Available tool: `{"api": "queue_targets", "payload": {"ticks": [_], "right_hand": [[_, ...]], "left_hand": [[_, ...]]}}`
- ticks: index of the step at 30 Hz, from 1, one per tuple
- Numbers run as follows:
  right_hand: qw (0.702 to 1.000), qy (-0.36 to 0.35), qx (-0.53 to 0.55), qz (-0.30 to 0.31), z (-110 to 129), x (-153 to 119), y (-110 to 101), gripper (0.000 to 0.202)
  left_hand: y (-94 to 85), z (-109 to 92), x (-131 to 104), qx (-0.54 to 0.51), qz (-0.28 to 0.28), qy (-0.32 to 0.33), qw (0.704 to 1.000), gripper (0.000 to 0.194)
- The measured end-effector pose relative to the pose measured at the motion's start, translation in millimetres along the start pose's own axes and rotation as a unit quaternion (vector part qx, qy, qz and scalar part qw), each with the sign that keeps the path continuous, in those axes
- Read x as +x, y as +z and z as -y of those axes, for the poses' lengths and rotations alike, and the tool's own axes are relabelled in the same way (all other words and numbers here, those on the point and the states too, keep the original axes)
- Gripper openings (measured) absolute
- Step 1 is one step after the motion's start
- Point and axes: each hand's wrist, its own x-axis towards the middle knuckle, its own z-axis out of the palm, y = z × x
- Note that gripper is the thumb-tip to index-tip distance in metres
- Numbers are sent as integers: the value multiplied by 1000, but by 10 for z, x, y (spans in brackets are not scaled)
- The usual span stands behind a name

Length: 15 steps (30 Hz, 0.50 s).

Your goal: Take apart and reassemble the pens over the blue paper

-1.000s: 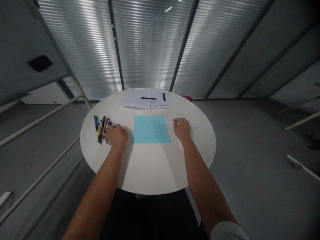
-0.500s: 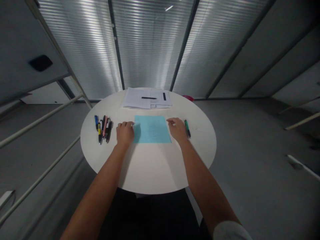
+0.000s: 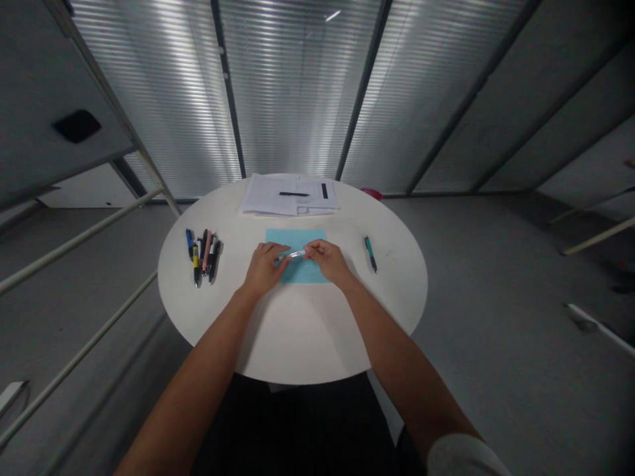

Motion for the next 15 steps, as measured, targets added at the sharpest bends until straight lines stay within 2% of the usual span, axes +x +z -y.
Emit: {"api": "queue_targets", "payload": {"ticks": [3,6,11,15], "right_hand": [[998,13,18,-59,-39,41,-86,25],[995,32,33,-86,-71,59,-171,28],[989,77,86,-90,-97,58,-195,30],[984,104,123,-78,-89,62,-162,33]], "left_hand": [[-6,115,6,-26,-45,-56,997,31],[3,214,17,-114,-77,-114,984,30],[-18,180,47,-315,-104,-191,924,31],[-42,127,64,-399,-130,-222,880,30]]}}
